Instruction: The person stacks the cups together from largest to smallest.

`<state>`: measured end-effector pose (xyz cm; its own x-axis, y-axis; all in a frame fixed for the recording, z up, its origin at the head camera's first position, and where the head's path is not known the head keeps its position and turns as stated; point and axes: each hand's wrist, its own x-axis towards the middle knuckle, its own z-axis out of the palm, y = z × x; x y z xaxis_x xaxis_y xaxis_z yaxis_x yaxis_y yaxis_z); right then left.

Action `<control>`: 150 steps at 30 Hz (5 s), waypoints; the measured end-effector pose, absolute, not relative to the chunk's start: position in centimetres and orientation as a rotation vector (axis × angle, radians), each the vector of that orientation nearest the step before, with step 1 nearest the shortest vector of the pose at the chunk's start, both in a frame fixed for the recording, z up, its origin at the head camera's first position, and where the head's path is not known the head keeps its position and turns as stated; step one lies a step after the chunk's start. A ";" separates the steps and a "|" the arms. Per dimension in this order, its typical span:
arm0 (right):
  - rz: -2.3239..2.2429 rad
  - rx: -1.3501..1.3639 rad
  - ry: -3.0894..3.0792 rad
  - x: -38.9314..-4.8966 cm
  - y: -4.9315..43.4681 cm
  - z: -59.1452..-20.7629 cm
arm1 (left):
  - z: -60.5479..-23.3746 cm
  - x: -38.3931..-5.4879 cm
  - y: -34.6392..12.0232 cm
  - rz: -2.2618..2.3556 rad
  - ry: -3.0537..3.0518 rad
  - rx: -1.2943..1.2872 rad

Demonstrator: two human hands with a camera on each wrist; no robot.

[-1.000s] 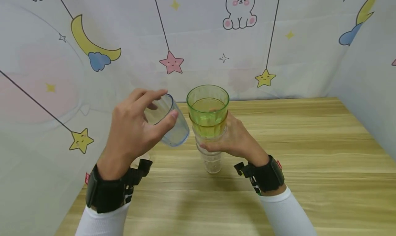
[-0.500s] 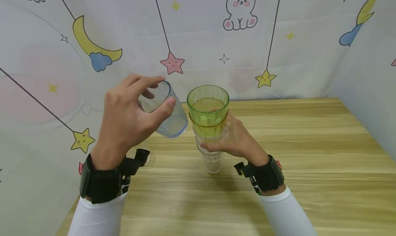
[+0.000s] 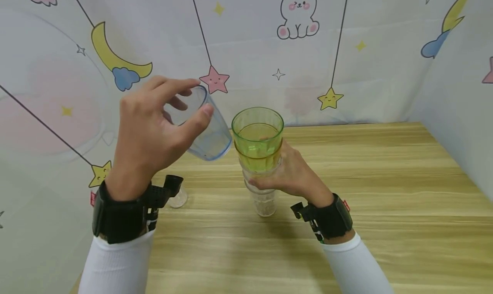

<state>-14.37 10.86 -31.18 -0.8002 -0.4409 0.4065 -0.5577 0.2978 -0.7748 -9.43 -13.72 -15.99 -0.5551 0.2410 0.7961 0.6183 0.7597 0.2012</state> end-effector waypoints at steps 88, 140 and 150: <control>1.678 0.944 -2.482 -14.0 11.0 -31.0 | -19.7 -12.3 -6.3 -0.751 -2.061 -0.891; 1.726 0.967 -2.391 -14.1 10.9 -31.5 | -32.7 -13.7 -12.6 -0.996 -2.071 -0.868; 1.731 0.979 -2.377 -14.2 11.1 -31.5 | -33.9 -14.3 -14.2 -0.909 -2.022 -0.767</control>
<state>-14.17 11.09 -31.52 -0.7994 -0.4607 0.3856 -0.5084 0.1767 -0.8428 -14.32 -14.19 -33.88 -0.5182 0.2022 0.8310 0.7557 0.5632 0.3342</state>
